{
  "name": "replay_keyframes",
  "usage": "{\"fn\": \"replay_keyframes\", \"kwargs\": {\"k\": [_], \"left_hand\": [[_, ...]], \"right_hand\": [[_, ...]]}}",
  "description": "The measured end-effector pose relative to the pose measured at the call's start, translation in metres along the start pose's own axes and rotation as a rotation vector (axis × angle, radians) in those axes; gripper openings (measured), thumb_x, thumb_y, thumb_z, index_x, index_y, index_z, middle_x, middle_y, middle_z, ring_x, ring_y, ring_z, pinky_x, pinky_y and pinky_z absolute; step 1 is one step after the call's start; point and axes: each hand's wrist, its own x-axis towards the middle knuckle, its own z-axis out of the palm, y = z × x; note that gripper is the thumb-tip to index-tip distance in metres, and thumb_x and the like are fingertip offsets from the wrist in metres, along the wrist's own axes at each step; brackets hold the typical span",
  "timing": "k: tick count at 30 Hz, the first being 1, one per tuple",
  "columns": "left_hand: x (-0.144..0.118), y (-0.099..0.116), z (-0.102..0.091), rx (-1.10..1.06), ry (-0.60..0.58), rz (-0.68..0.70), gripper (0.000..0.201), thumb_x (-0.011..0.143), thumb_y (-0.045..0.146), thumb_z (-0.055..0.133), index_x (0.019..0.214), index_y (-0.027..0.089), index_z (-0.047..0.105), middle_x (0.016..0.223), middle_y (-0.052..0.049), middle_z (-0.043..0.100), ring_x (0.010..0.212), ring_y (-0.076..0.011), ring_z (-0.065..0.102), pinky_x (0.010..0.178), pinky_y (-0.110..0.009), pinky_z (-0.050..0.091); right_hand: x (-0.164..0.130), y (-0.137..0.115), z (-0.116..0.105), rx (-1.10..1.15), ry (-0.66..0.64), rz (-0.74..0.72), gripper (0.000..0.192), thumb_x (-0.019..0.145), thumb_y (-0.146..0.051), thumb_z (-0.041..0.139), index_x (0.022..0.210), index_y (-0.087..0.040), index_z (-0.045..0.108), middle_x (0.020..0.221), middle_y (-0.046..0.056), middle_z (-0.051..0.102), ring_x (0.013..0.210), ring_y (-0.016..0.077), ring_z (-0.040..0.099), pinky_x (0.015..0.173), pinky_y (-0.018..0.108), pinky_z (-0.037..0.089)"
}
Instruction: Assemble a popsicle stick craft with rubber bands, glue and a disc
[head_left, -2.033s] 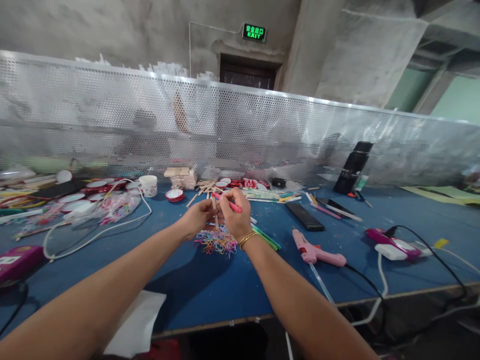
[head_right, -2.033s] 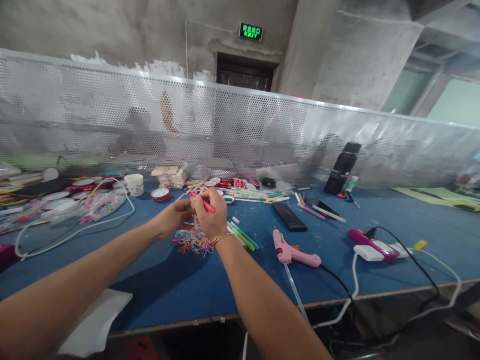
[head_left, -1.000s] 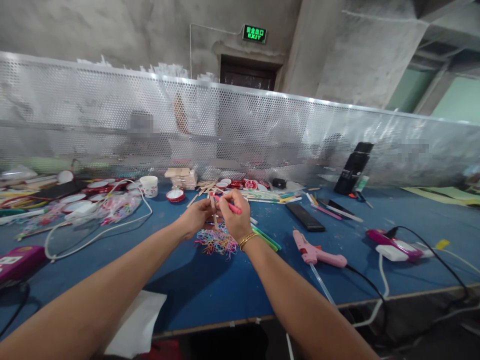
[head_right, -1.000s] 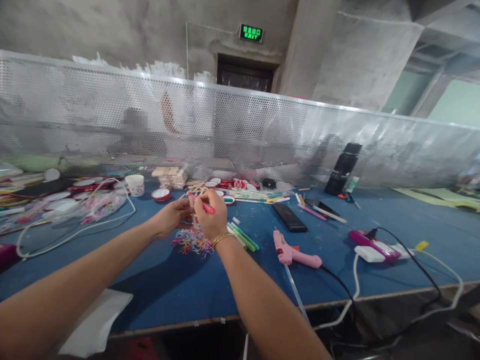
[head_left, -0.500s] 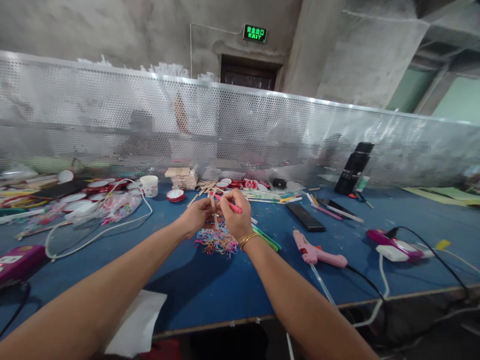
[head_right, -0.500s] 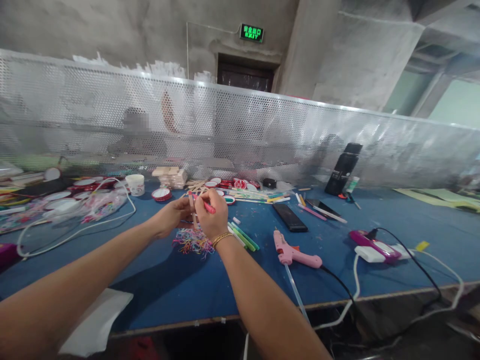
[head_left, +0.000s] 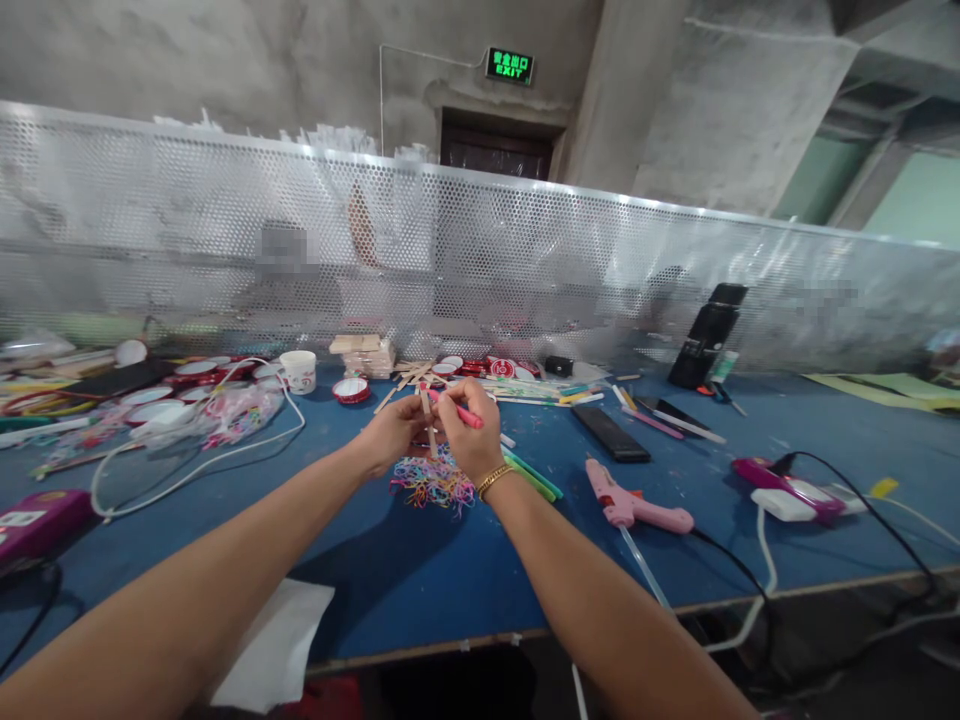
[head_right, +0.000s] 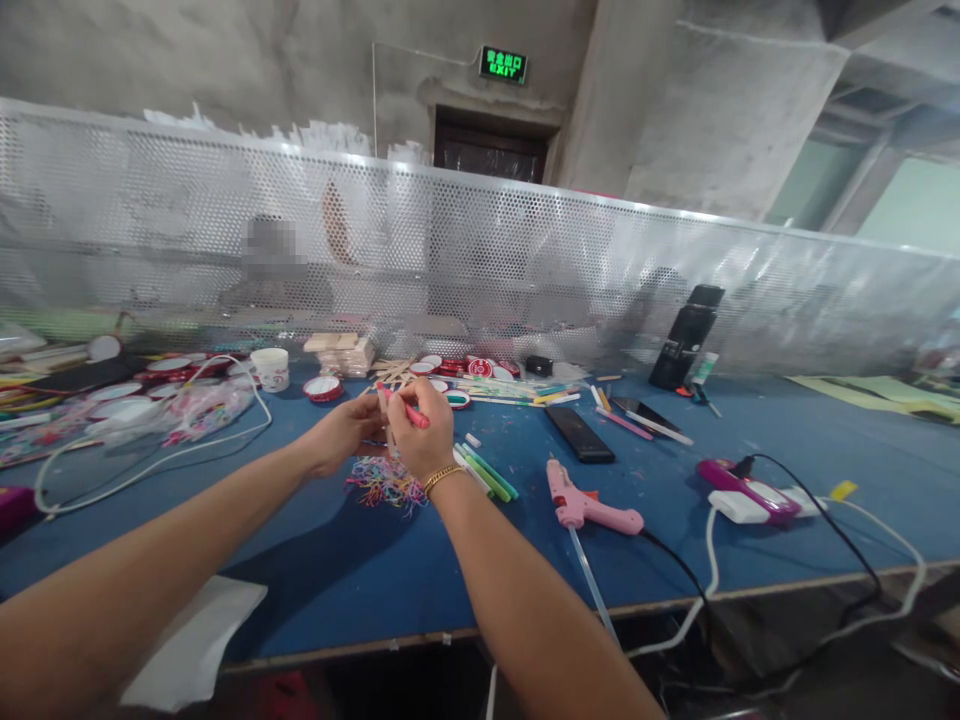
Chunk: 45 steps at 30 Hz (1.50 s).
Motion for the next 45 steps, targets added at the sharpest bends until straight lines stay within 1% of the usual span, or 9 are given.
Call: {"fn": "replay_keyframes", "kwargs": {"k": [4, 10, 15, 21, 26, 33, 38, 42, 45], "left_hand": [[0.0000, -0.0015, -0.0009, -0.008, -0.023, 0.016, 0.037, 0.071, 0.030, 0.078, 0.104, 0.018, 0.066, 0.081, -0.005, 0.070, 0.067, -0.0158, 0.065, 0.064, -0.030, 0.051], [0.0031, -0.0038, -0.0020, -0.027, 0.004, 0.004, 0.028, 0.074, 0.027, 0.075, 0.099, 0.017, 0.065, 0.078, -0.003, 0.069, 0.065, -0.0146, 0.064, 0.063, -0.030, 0.051], [0.0009, -0.0015, -0.0006, -0.019, -0.012, 0.008, 0.032, 0.072, 0.029, 0.077, 0.099, 0.017, 0.065, 0.080, -0.004, 0.068, 0.067, -0.0151, 0.065, 0.063, -0.029, 0.051], [0.0003, 0.0000, 0.0008, -0.029, 0.013, -0.017, 0.027, 0.074, 0.026, 0.074, 0.097, 0.016, 0.064, 0.080, -0.004, 0.069, 0.066, -0.0142, 0.065, 0.062, -0.029, 0.052], [0.0001, -0.0007, 0.0003, -0.018, -0.006, 0.005, 0.030, 0.071, 0.026, 0.077, 0.098, 0.017, 0.065, 0.080, -0.003, 0.068, 0.066, -0.0145, 0.064, 0.061, -0.029, 0.052], [0.0020, -0.0017, -0.0008, -0.023, 0.018, -0.009, 0.027, 0.074, 0.027, 0.075, 0.097, 0.017, 0.065, 0.080, -0.003, 0.069, 0.065, -0.0135, 0.064, 0.062, -0.028, 0.052], [-0.0001, -0.0008, 0.0003, -0.016, -0.006, -0.001, 0.030, 0.071, 0.026, 0.077, 0.097, 0.017, 0.066, 0.077, -0.002, 0.066, 0.061, -0.0119, 0.061, 0.061, -0.028, 0.051], [0.0011, -0.0019, -0.0004, -0.042, -0.005, -0.012, 0.027, 0.072, 0.026, 0.076, 0.096, 0.017, 0.065, 0.075, -0.002, 0.065, 0.060, -0.0124, 0.061, 0.061, -0.029, 0.052], [0.0015, -0.0021, -0.0009, -0.036, -0.002, -0.018, 0.029, 0.071, 0.028, 0.077, 0.096, 0.017, 0.065, 0.074, -0.001, 0.065, 0.060, -0.0126, 0.061, 0.061, -0.029, 0.052]], "right_hand": [[0.0001, -0.0011, 0.0002, -0.014, -0.013, -0.012, 0.016, 0.087, -0.028, 0.052, 0.072, -0.021, 0.053, 0.072, -0.001, 0.059, 0.070, 0.0144, 0.055, 0.070, 0.027, 0.043], [0.0000, 0.0011, 0.0002, -0.018, 0.008, 0.003, 0.015, 0.087, -0.027, 0.052, 0.074, -0.021, 0.053, 0.073, -0.001, 0.059, 0.071, 0.0147, 0.055, 0.070, 0.027, 0.043], [-0.0008, -0.0008, 0.0006, -0.020, -0.010, -0.022, 0.018, 0.088, -0.028, 0.052, 0.072, -0.021, 0.052, 0.071, -0.002, 0.058, 0.069, 0.0141, 0.054, 0.070, 0.027, 0.042], [-0.0002, 0.0008, 0.0009, -0.022, 0.010, -0.007, 0.015, 0.087, -0.027, 0.052, 0.073, -0.021, 0.052, 0.072, -0.001, 0.058, 0.070, 0.0143, 0.054, 0.070, 0.027, 0.042], [-0.0005, -0.0004, 0.0016, -0.013, -0.011, -0.008, 0.017, 0.088, -0.028, 0.052, 0.072, -0.021, 0.052, 0.071, -0.002, 0.057, 0.069, 0.0144, 0.054, 0.069, 0.027, 0.042], [-0.0010, 0.0013, 0.0005, 0.003, 0.014, 0.023, 0.015, 0.088, -0.029, 0.053, 0.075, -0.022, 0.053, 0.072, -0.001, 0.059, 0.070, 0.0150, 0.055, 0.070, 0.028, 0.043], [-0.0009, -0.0017, 0.0009, 0.000, -0.013, 0.003, 0.017, 0.088, -0.030, 0.053, 0.074, -0.021, 0.053, 0.072, -0.001, 0.058, 0.070, 0.0148, 0.054, 0.070, 0.028, 0.043], [-0.0005, 0.0005, 0.0005, -0.013, 0.012, 0.004, 0.015, 0.088, -0.028, 0.052, 0.075, -0.021, 0.053, 0.073, -0.001, 0.058, 0.071, 0.0149, 0.054, 0.070, 0.028, 0.043], [-0.0005, 0.0004, 0.0002, -0.015, 0.012, -0.002, 0.014, 0.088, -0.028, 0.052, 0.075, -0.022, 0.053, 0.073, -0.001, 0.059, 0.071, 0.0149, 0.055, 0.071, 0.028, 0.043]]}}
